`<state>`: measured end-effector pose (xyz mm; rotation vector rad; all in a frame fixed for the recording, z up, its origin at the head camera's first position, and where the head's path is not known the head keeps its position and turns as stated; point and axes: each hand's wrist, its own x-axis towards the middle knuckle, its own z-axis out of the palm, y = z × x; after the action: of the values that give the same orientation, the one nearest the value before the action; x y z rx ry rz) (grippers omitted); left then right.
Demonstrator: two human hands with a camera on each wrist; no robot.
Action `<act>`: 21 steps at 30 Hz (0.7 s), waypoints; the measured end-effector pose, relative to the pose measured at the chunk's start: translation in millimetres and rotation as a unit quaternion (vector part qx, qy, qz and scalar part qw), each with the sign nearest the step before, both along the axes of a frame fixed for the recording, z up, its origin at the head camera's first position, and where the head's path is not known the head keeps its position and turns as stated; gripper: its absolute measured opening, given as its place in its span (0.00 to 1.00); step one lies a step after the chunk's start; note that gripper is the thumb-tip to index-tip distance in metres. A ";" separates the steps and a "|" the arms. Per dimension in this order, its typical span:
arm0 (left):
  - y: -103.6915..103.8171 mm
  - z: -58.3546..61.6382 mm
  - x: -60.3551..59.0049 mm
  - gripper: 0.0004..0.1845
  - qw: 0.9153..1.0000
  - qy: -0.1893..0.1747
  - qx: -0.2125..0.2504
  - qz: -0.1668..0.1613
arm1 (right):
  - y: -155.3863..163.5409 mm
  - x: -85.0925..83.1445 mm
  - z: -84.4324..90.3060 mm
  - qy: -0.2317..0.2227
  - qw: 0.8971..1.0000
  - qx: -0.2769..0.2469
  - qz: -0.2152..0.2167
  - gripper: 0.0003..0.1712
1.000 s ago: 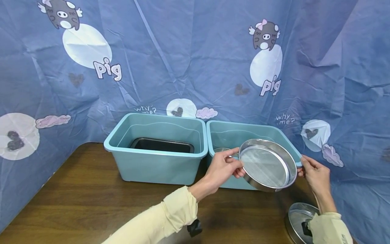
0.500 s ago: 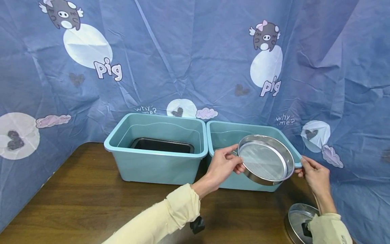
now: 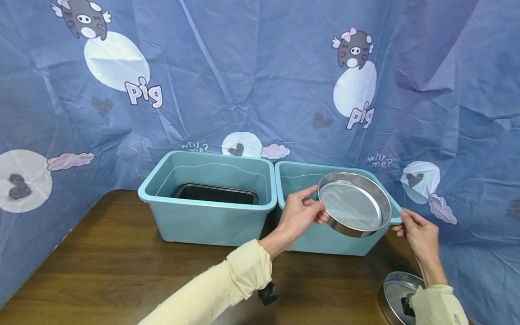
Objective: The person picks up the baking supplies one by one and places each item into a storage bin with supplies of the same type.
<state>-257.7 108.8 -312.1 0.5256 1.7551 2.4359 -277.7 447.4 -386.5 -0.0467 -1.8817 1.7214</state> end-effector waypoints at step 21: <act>5.3 2.8 -11.3 0.32 0.999 -0.021 -0.007 0.042 | -1.1 -0.3 0.5 -0.010 1.000 -0.010 -0.011 0.20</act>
<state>-269.0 114.1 -309.3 0.4034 1.8130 2.4685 -278.0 446.3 -386.1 -0.0924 -1.8707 1.7311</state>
